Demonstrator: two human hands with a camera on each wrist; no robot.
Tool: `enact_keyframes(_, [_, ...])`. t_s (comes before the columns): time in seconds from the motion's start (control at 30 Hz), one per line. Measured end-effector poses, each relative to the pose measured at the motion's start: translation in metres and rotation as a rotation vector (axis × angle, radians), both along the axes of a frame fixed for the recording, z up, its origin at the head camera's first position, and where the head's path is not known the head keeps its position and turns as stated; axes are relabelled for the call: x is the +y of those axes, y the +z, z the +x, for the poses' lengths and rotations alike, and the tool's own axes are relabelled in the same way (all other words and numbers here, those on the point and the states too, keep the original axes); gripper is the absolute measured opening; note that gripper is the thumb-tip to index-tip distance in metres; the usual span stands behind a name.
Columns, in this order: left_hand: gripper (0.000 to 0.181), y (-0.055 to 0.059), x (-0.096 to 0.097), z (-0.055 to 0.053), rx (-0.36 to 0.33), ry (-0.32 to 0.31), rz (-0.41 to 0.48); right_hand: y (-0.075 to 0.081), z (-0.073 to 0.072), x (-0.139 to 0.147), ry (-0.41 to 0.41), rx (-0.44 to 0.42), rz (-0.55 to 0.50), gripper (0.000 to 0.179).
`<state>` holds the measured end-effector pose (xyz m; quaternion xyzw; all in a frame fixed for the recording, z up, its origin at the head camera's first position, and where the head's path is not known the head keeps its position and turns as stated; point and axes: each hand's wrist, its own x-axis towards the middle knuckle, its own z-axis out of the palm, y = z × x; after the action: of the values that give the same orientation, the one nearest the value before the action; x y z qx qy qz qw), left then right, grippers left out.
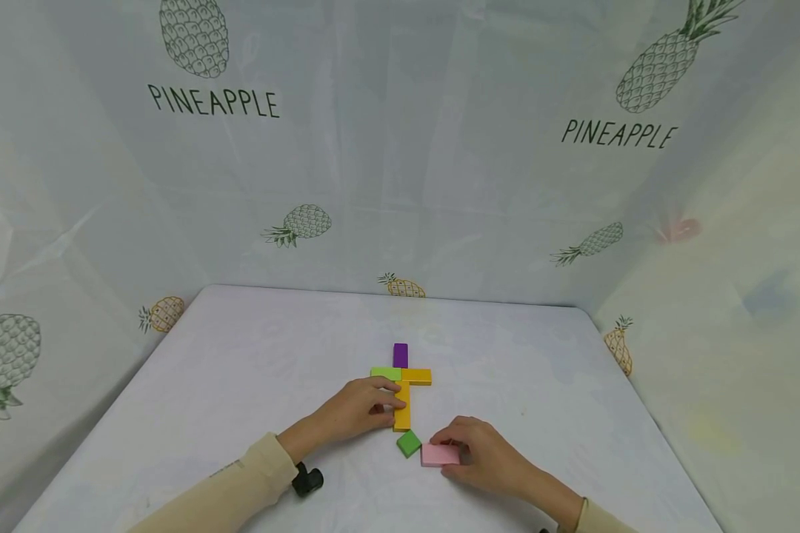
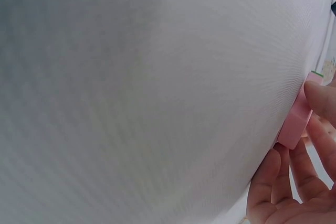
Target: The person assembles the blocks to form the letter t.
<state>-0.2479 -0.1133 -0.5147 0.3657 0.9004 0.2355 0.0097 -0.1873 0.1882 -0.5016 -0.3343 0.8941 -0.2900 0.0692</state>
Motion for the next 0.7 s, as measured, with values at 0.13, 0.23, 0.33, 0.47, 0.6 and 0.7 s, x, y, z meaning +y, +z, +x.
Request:
enact_keyframes(0.13, [0.032,0.001,0.000,0.001,0.007,-0.005,0.018,0.000,0.001,0.000,0.001,0.006,0.000,0.036])
enact_keyframes(0.23, [0.032,0.002,0.000,0.001,0.012,-0.012,0.032,-0.001,0.001,0.001,0.003,0.014,0.001,0.036])
enact_keyframes(0.33, [0.032,0.003,0.000,0.002,0.002,-0.006,0.038,-0.001,0.001,0.001,0.002,0.014,0.002,0.036])
enact_keyframes(0.47, [0.033,0.004,-0.003,0.002,-0.010,0.017,0.030,-0.001,0.001,0.001,0.002,0.007,0.002,0.036])
enact_keyframes(0.6, [0.036,0.005,-0.010,0.003,-0.009,0.033,0.040,0.000,-0.001,0.002,0.004,-0.020,0.004,0.036])
enact_keyframes(0.7, [0.041,0.006,-0.018,0.004,-0.001,0.038,0.063,0.002,-0.001,0.004,0.012,-0.041,0.007,0.038])
